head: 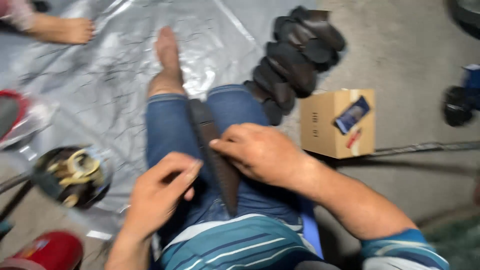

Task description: The person is seated and sewing a brown sandal sole using a needle and black thread. They repeatedly push the needle through the sole and pull the thread tight to secure the stitching. The task is performed on the person's lap with a stack of similar sandals visible nearby.

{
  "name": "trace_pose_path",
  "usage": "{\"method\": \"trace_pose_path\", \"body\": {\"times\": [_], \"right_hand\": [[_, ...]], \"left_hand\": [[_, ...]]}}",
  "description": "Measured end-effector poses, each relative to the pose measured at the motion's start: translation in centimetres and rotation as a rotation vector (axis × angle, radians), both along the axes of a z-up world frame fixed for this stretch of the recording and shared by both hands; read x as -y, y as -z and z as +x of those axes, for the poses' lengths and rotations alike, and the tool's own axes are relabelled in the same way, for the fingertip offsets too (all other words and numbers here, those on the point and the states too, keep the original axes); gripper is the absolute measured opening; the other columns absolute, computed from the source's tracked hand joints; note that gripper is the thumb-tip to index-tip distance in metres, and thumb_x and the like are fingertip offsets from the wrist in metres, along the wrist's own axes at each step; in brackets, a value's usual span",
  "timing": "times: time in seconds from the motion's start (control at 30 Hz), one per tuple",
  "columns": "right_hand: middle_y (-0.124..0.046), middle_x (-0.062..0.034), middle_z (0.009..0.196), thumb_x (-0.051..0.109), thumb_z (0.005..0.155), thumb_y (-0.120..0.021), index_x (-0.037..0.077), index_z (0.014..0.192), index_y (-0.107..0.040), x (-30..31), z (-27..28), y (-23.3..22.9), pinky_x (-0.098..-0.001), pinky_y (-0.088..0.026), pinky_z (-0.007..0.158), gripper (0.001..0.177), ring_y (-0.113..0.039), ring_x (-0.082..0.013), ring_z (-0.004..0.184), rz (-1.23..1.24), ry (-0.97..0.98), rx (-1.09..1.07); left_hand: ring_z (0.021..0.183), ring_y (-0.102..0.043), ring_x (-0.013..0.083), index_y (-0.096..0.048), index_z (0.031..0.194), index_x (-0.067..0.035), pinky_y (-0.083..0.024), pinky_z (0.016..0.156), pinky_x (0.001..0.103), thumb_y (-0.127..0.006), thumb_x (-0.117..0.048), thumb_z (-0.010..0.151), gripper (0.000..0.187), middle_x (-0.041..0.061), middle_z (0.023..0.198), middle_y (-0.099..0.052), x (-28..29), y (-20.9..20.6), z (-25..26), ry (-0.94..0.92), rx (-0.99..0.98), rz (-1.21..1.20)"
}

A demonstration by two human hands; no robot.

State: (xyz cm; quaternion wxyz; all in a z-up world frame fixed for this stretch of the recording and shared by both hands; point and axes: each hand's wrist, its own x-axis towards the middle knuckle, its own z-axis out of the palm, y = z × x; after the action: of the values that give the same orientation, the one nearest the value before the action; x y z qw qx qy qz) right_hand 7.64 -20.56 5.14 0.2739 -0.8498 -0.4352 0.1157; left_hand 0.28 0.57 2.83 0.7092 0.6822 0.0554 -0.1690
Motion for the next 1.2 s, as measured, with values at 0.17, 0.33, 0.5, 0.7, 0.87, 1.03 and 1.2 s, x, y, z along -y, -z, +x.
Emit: {"method": "trace_pose_path", "body": {"times": [0.17,0.33,0.5,0.7,0.87,1.03,1.2], "right_hand": [[-0.059,-0.0081,0.098,0.016,0.086,-0.054,0.011,0.114,-0.057,-0.1,-0.1,0.5,-0.0359,-0.046,0.069,0.029,-0.058,-0.0270,0.082,0.001,-0.015,-0.020],[-0.058,-0.0058,0.095,0.014,0.084,-0.059,0.009,0.111,-0.060,0.2,-0.4,0.6,-0.0366,-0.048,0.059,0.028,-0.057,-0.0247,0.075,-0.080,0.017,0.072],[-0.046,-0.0010,0.087,0.031,0.083,-0.051,0.035,0.131,-0.042,0.2,0.6,-2.4,-0.0409,-0.050,0.037,0.050,-0.056,-0.0213,0.069,-0.614,-0.030,-0.074],[-0.048,0.0037,0.087,0.030,0.080,-0.053,0.043,0.130,-0.043,3.4,2.1,-4.0,-0.0320,-0.044,0.030,0.053,-0.051,-0.0165,0.053,-0.671,0.132,-0.015],[-0.049,0.0010,0.086,0.016,0.078,-0.055,0.034,0.132,-0.044,3.6,1.6,-3.1,-0.0342,-0.045,0.042,0.057,-0.052,-0.0175,0.064,-0.420,0.121,-0.071],[-0.055,-0.0024,0.070,0.026,0.086,-0.050,0.029,0.133,-0.043,2.8,1.3,-2.3,-0.0366,-0.043,0.052,0.048,-0.054,-0.0214,0.059,-0.238,0.133,-0.202],[-0.058,-0.0014,0.050,0.017,0.077,-0.068,0.019,0.087,-0.071,-0.9,0.5,0.6,-0.0254,-0.046,0.045,0.011,-0.058,-0.0153,0.047,0.269,0.481,-0.333]], "left_hand": [[0.081,-0.065,0.0217,-0.050,0.100,-0.017,-0.046,0.070,0.035,-0.057,-0.017,0.080,0.021,-0.001,0.088,-0.068,0.4,0.3,1.5,0.028,0.105,0.677],[0.082,-0.063,0.0248,-0.042,0.100,-0.018,-0.046,0.060,0.044,-0.051,-0.019,0.083,0.020,-0.006,0.084,-0.067,1.7,-2.3,2.0,0.262,0.076,0.616],[0.064,-0.057,0.0368,-0.029,0.137,-0.042,-0.050,0.055,0.052,-0.043,-0.009,0.081,0.066,0.008,0.085,-0.043,1.1,-2.6,2.7,0.509,0.087,0.873],[0.082,-0.062,0.0218,-0.048,0.126,-0.031,-0.053,0.053,0.045,-0.052,-0.035,0.086,0.040,0.000,0.102,-0.049,0.9,-1.2,2.2,0.266,0.281,0.752],[0.083,-0.059,0.0174,-0.052,0.120,-0.033,-0.051,0.050,0.043,-0.064,-0.041,0.079,0.044,-0.001,0.097,-0.047,2.8,-0.2,1.8,0.147,0.316,0.724],[0.071,-0.058,0.0133,-0.067,0.096,-0.025,-0.048,0.051,0.033,-0.061,-0.029,0.083,0.014,-0.004,0.082,-0.052,3.7,0.2,2.2,0.040,0.399,0.671],[0.066,-0.062,0.0186,-0.072,0.091,-0.021,-0.051,0.062,0.029,-0.068,-0.019,0.078,0.013,0.001,0.072,-0.056,3.4,0.4,2.7,-0.145,0.294,0.409]]}}
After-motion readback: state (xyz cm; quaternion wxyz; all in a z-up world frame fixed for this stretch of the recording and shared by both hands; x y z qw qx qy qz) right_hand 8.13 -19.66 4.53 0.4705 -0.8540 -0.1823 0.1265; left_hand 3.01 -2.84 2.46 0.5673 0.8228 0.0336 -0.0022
